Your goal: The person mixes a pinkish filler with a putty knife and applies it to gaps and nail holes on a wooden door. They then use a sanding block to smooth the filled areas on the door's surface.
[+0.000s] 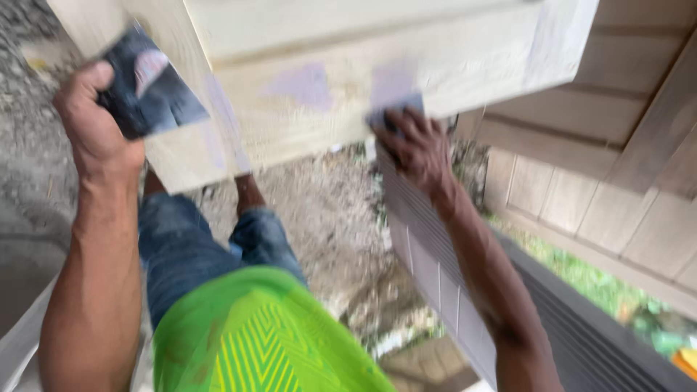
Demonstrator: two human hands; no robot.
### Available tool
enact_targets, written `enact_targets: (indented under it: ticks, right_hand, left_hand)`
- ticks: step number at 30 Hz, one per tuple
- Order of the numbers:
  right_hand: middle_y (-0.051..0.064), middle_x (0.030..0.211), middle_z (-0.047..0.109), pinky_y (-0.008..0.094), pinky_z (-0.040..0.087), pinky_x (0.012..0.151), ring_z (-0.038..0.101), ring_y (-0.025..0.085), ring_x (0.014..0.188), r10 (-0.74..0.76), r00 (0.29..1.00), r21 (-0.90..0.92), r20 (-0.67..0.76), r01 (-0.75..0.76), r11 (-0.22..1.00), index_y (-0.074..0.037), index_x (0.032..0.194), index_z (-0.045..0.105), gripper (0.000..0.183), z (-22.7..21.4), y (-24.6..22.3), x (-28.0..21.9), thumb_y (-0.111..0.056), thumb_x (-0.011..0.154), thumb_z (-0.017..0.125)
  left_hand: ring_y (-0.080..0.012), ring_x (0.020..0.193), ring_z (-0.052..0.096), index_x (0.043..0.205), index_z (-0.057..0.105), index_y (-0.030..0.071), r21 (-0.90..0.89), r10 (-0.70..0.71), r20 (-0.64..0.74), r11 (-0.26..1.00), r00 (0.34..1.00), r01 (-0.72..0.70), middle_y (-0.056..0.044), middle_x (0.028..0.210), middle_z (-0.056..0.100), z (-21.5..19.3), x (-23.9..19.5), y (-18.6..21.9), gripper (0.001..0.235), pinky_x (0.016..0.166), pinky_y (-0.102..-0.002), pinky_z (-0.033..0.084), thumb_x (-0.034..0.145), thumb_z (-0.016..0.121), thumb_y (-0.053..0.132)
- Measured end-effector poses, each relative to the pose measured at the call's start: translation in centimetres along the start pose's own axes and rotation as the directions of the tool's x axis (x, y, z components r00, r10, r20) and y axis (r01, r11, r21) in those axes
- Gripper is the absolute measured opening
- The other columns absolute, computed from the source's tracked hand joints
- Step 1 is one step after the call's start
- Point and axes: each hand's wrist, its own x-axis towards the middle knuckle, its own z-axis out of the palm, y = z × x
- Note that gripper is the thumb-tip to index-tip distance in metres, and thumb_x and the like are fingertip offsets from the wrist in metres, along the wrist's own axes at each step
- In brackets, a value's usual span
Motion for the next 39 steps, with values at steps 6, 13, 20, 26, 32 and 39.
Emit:
enact_targets:
  ticks: [6,13,20,26,32,39]
  right_hand:
    - [0.003,0.148,0.060,0.043,0.047,0.094,0.053,0.024,0.127,0.230,0.971,-0.080,0.058,-0.225,0.971,-0.032,0.149,0.062,0.056,-1.2,5.6,-2.7,-0.010,0.099,0.074]
    - [0.004,0.145,0.060,0.046,0.048,0.103,0.054,0.030,0.131,0.170,0.985,-0.010,0.044,-0.169,0.986,-0.027,0.136,0.067,0.063,-1.5,4.9,-3.2,-0.009,0.076,0.074]
    - [0.007,0.119,0.074,0.027,0.044,0.050,0.057,0.013,0.065,0.738,0.671,0.079,0.070,-0.742,0.666,-0.018,0.134,0.070,0.031,-2.4,8.4,-0.6,-0.012,0.107,0.054]
    - [0.009,0.112,0.075,0.022,0.045,0.048,0.060,0.010,0.072,0.628,0.778,0.197,0.014,-0.618,0.761,-0.019,0.131,0.071,0.034,-1.0,-0.9,3.8,-0.013,0.102,0.054]
    - [0.007,0.120,0.073,0.034,0.051,0.057,0.063,0.023,0.090,0.339,0.932,0.189,0.128,-0.358,0.914,-0.018,0.137,0.069,0.040,-3.8,-8.7,3.3,-0.013,0.099,0.056]
    - [0.005,0.135,0.067,0.044,0.058,0.103,0.064,0.030,0.124,0.285,0.946,0.378,-0.155,-0.210,0.902,-0.023,0.138,0.063,0.042,-7.0,-15.4,1.1,-0.010,0.098,0.063]
  left_hand:
    - [-0.0215,0.102,0.071,0.104,0.071,-0.002,0.017,0.061,-0.028,0.998,0.998,-0.061,-0.010,0.108,0.071,-0.7,0.6,-0.4,0.021,0.099,-0.034,0.060,0.093,0.058,0.010]
    - [-0.0227,0.096,0.070,0.108,0.070,-0.002,-0.032,0.034,0.030,0.999,0.999,-0.033,-0.011,0.108,0.070,-0.6,0.5,-0.4,0.019,0.094,-0.037,0.059,0.098,0.059,0.010]
    - [-0.0195,0.099,0.072,0.105,0.072,-0.001,-0.034,0.043,-0.007,0.998,0.999,-0.043,-0.007,0.106,0.070,-0.1,0.3,-0.1,0.023,0.098,-0.033,0.060,0.089,0.058,0.010]
    - [-0.0203,0.096,0.069,0.102,0.069,0.001,0.006,0.050,0.028,0.999,0.998,-0.050,-0.007,0.103,0.067,-2.7,0.8,-1.6,0.015,0.090,-0.035,0.060,0.094,0.058,0.008]
    - [-0.0169,0.085,0.070,0.097,0.066,0.002,0.090,0.062,-0.057,0.994,0.996,-0.057,-0.007,0.094,0.065,-1.4,0.0,-1.6,0.013,0.078,-0.035,0.063,0.092,0.059,0.011]
    - [-0.0138,0.092,0.069,0.116,0.073,-0.008,0.322,-0.006,0.018,0.947,1.000,-0.001,-0.010,0.103,0.075,4.8,-8.4,-4.5,0.038,0.085,-0.026,0.056,0.097,0.064,0.024]
